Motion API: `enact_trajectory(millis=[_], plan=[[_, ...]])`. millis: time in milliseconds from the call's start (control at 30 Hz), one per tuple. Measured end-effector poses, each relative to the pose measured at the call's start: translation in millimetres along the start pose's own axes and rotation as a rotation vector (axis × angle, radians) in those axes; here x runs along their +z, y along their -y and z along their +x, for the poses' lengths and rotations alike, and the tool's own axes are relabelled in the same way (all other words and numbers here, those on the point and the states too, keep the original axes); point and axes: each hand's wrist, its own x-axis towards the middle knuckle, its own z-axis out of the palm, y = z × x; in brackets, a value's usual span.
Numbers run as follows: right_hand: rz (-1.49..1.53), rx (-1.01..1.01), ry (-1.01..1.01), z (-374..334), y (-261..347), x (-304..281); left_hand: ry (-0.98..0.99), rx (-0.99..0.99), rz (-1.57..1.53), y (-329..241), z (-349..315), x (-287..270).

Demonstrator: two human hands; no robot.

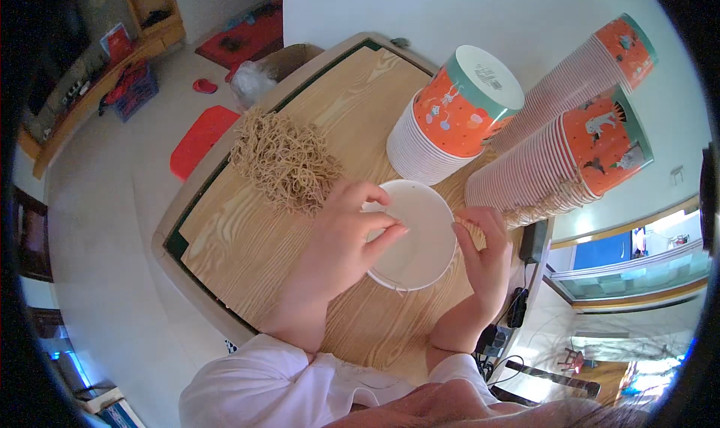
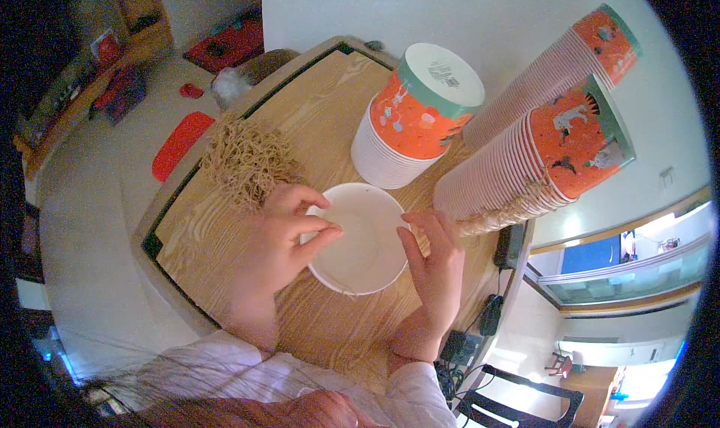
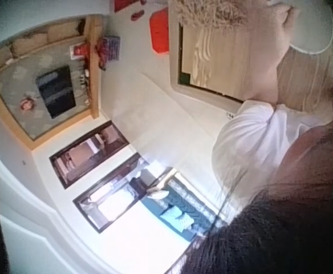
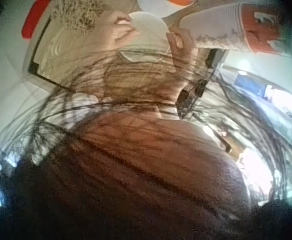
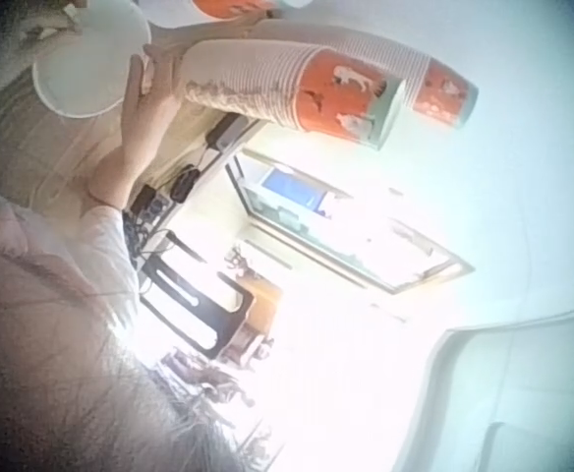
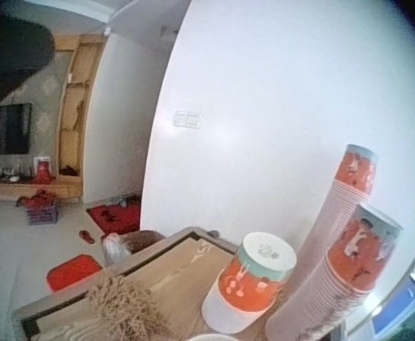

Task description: Placing rubber bands around the rims of paper buckets for packaging.

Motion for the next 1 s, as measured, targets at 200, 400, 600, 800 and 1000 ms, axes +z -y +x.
enact_trajectory(millis=[200, 400, 600, 800, 1000], plan=[[0.224, -0.16, 0.06, -5.3, 15.1, -1.3, 0.135, 0.021, 0.074, 1.2, 1.3, 20.3], [0.312, -0.09, 0.211, -2.0, 5.8, 11.2, 0.192, 0.04, -0.008, -3.2, 3.5, 29.6], [0.211, -0.087, 0.161, -1.1, -3.5, 2.6, 0.119, 0.0, 0.012, 7.7, 2.6, 28.7], [0.256, -0.07, 0.083, -2.8, 0.3, 5.4, 0.181, 0.02, 0.066, 3.5, 3.8, 27.5], [0.229, -0.043, 0.147, -2.9, -0.1, 4.2, 0.173, 0.017, 0.052, 5.3, 2.6, 28.6]])
